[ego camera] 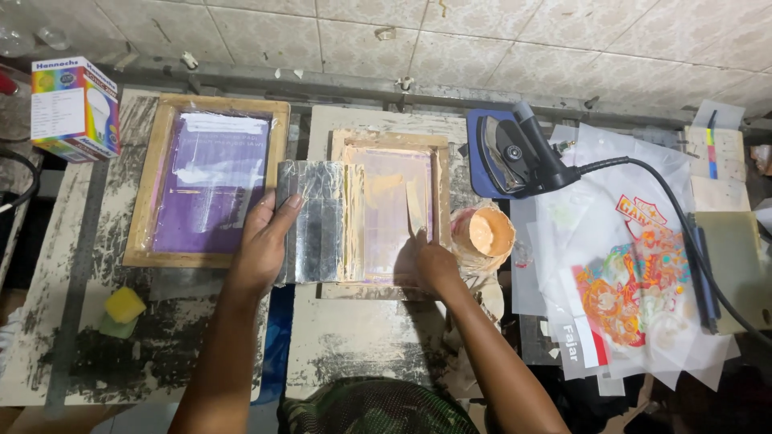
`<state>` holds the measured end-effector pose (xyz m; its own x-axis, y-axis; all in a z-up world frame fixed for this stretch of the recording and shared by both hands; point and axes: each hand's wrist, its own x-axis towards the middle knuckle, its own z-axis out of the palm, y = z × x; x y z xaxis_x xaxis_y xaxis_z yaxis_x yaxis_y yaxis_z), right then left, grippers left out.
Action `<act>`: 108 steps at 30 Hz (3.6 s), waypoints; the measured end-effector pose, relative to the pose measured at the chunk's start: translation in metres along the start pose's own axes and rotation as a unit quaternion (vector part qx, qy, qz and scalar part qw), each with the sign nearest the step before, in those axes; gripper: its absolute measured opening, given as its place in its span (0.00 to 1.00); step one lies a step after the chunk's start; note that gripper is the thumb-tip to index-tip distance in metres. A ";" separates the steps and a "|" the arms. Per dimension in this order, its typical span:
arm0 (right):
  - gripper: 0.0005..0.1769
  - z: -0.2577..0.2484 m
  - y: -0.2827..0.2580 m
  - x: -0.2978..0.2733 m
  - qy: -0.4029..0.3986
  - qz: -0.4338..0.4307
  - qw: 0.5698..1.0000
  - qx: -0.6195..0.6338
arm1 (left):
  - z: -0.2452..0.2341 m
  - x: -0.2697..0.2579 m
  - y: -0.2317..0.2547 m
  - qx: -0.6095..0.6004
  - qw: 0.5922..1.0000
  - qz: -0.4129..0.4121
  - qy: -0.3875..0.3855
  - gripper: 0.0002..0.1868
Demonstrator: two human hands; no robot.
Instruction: The person uses a squeegee to spread orange ink across a screen printing frame. They repeatedly pull the ink across the mesh to ensure even coverage, occasionally lifting the squeegee to add more ink from a container using a spatula.
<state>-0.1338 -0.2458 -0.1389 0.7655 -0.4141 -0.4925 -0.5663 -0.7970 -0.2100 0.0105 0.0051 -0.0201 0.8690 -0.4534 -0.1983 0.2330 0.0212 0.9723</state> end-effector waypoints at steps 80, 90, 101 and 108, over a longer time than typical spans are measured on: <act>0.17 -0.047 -0.026 0.116 0.218 0.084 0.972 0.012 | 0.041 -0.015 -0.165 0.508 0.834 0.208 0.054 0.25; 0.03 -0.001 -0.067 0.134 0.338 0.017 0.915 -0.217 | 0.039 -0.006 -0.163 0.528 0.809 0.250 0.069 0.28; 0.07 -0.032 -0.018 0.098 0.269 -0.135 0.941 -0.157 | 0.039 -0.003 -0.167 0.513 0.811 0.266 0.091 0.27; 0.10 -0.020 -0.008 0.130 0.324 -0.195 0.908 -0.179 | 0.041 -0.005 -0.169 0.511 0.808 0.276 0.100 0.26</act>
<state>-0.0239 -0.3024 -0.1842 0.9713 -0.1493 0.1852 -0.1668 -0.9825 0.0826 -0.0513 -0.0324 -0.1779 0.7946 -0.4704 0.3838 -0.6071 -0.6229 0.4934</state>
